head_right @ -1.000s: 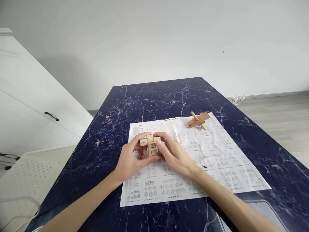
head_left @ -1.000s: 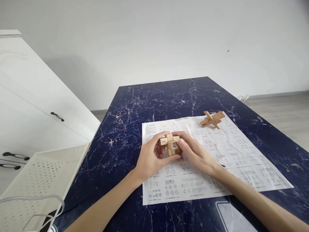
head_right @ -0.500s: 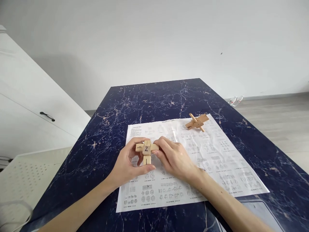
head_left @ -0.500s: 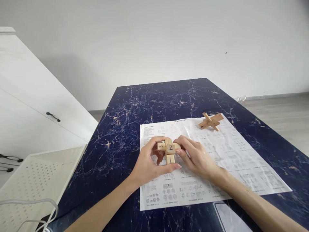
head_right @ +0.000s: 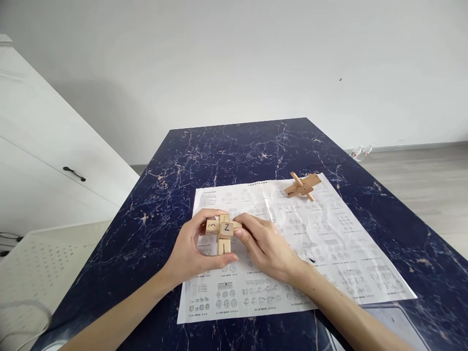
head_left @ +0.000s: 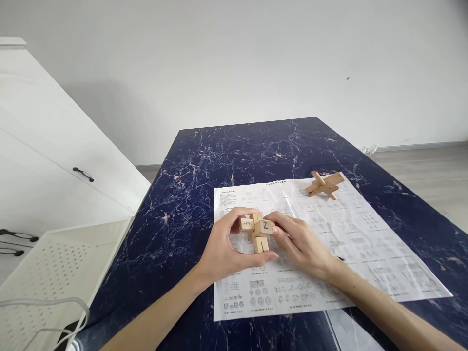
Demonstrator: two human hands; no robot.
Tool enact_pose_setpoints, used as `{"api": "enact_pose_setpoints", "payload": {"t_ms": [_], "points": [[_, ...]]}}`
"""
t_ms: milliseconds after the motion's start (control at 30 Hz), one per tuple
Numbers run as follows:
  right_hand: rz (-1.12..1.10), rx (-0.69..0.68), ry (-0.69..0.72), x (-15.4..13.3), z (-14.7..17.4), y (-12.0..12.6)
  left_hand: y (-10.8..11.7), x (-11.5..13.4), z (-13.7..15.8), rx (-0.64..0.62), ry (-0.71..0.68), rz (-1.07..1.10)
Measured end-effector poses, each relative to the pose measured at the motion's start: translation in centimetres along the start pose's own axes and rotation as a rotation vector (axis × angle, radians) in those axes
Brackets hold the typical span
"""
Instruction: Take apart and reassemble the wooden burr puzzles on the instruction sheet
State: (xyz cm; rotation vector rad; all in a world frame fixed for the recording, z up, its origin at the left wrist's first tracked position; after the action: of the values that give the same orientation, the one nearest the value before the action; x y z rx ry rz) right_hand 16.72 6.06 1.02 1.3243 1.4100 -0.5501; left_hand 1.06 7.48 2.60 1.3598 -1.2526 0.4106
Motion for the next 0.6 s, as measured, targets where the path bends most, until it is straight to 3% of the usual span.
{"api": "enact_pose_setpoints", "payload": {"t_ms": [333,467,600], "points": [[-0.111,0.068,-0.087,0.57,0.32,-0.89,0.76,-0.22,0.12,0.109,0.011,-0.063],[-0.114,0.079,-0.059,0.47,0.45,-0.96,0.12,0.06,-0.04,0.036,-0.062,-0.024],[-0.103,0.074,-0.076,0.61,0.37,-0.88,0.08,0.35,-0.08,0.05,-0.082,-0.03]]}}
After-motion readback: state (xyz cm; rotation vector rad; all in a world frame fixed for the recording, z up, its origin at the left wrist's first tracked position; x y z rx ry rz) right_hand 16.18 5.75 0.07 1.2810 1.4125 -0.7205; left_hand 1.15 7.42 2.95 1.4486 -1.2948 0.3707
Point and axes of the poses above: each hand's wrist, its own z-axis away from the middle knuckle, its own y-axis out of the back of the hand, x = y × z, the point moved 7 cm from there along -z, towards the middle knuckle, and after that the axes turned 14 degrees about -z, right-handed, at the moved point
